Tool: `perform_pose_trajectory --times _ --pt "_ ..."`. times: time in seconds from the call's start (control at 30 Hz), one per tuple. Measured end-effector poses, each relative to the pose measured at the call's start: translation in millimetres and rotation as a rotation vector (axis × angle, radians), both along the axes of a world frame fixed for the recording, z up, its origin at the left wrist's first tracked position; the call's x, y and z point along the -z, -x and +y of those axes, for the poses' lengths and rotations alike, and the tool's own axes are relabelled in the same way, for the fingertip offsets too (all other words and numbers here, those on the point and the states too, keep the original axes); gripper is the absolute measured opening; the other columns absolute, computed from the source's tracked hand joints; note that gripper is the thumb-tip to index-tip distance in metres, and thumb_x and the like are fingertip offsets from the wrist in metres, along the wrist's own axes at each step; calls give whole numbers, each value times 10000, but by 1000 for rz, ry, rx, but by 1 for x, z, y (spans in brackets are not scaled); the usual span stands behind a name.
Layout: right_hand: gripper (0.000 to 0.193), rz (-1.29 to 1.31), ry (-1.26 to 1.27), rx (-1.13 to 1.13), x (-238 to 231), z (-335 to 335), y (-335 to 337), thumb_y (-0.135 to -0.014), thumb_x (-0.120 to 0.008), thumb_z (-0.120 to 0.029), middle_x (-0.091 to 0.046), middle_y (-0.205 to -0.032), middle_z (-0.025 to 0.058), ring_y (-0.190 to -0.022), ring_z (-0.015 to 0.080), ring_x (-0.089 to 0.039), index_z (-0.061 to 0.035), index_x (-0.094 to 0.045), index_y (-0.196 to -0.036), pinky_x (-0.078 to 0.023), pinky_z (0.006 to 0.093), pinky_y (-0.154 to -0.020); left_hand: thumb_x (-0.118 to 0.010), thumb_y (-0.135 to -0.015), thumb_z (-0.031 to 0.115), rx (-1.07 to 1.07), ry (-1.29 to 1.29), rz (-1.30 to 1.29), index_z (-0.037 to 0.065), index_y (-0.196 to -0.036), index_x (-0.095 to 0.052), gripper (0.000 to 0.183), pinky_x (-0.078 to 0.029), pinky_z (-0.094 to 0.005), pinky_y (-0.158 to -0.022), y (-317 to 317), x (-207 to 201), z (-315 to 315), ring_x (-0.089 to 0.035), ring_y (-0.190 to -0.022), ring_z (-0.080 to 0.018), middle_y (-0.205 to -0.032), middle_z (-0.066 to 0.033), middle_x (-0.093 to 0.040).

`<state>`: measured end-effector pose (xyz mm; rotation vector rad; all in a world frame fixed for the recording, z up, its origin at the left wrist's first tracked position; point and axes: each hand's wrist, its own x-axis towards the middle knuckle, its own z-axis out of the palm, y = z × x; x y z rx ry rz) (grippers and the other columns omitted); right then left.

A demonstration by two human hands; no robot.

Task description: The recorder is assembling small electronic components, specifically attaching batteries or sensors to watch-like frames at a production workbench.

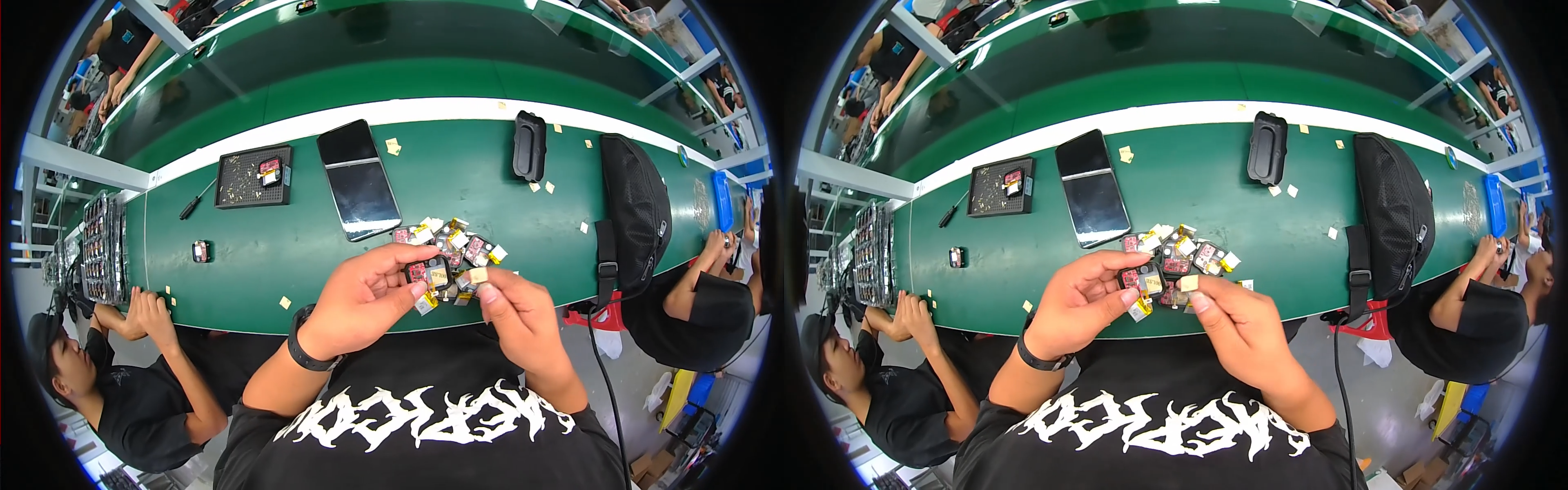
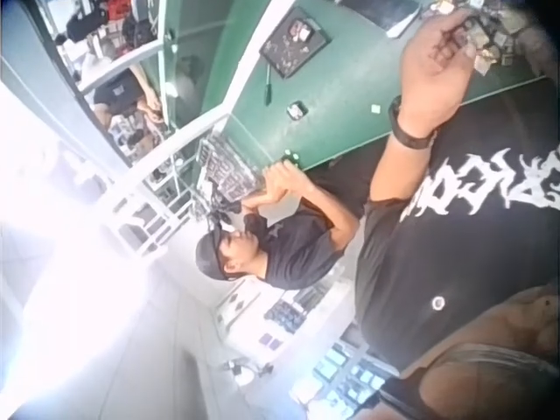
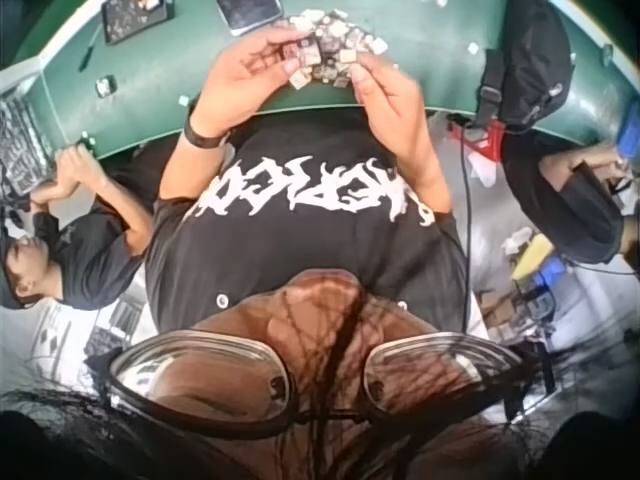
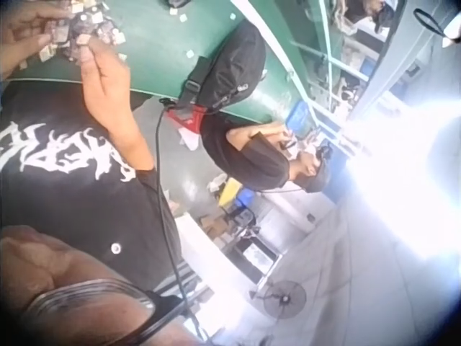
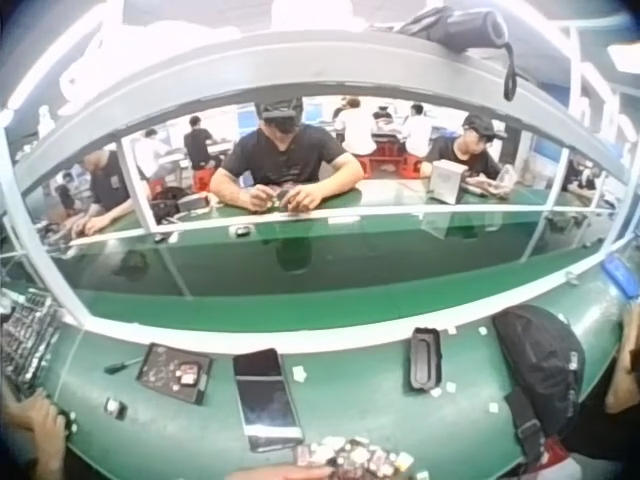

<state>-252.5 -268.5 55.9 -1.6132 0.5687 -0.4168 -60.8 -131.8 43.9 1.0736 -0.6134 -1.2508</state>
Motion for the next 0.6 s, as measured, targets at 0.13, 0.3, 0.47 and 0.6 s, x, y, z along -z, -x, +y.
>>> perform_pose_trajectory --times 0.13,0.3,0.47,0.6 --pt "343 122 6 -68 5 11 -4 -1040 -632 -207 -511 -619 -6 -575 56 -440 -1 -614 -767 -369 267 -518 -586 -967 -88 -74 12 -43 -45 -1355 -556 391 -523 -296 -929 2 -1 9 -631 -1105 -141 -1230 -117 -649" --pt "278 203 -167 -164 -4 16 -12 -1058 -591 -219 -560 -686 -7 -601 50 -494 3 -615 -892 -401 263 -536 -604 -953 -91 -199 10 -133 -48 -1305 -574 355 -542 -284 -920 4 2 12 -646 -1073 -134 -1187 -110 -657" --pt "189 129 -488 -188 -9 19 -11 -1066 -508 -121 -666 -839 63 -638 68 -552 -25 -459 -1221 -439 239 -577 -640 -941 -66 -252 -30 -281 -65 -1226 -620 286 -575 -273 -840 4 3 19 -674 -1008 -127 -1126 -112 -678" --pt "189 143 -527 -204 -10 24 -23 -1057 -515 -97 -678 -837 87 -590 68 -537 -44 -411 -1204 -434 233 -546 -662 -912 -66 -321 3 -439 -63 -1159 -658 246 -592 -279 -777 8 5 20 -696 -958 -139 -1046 -112 -696"
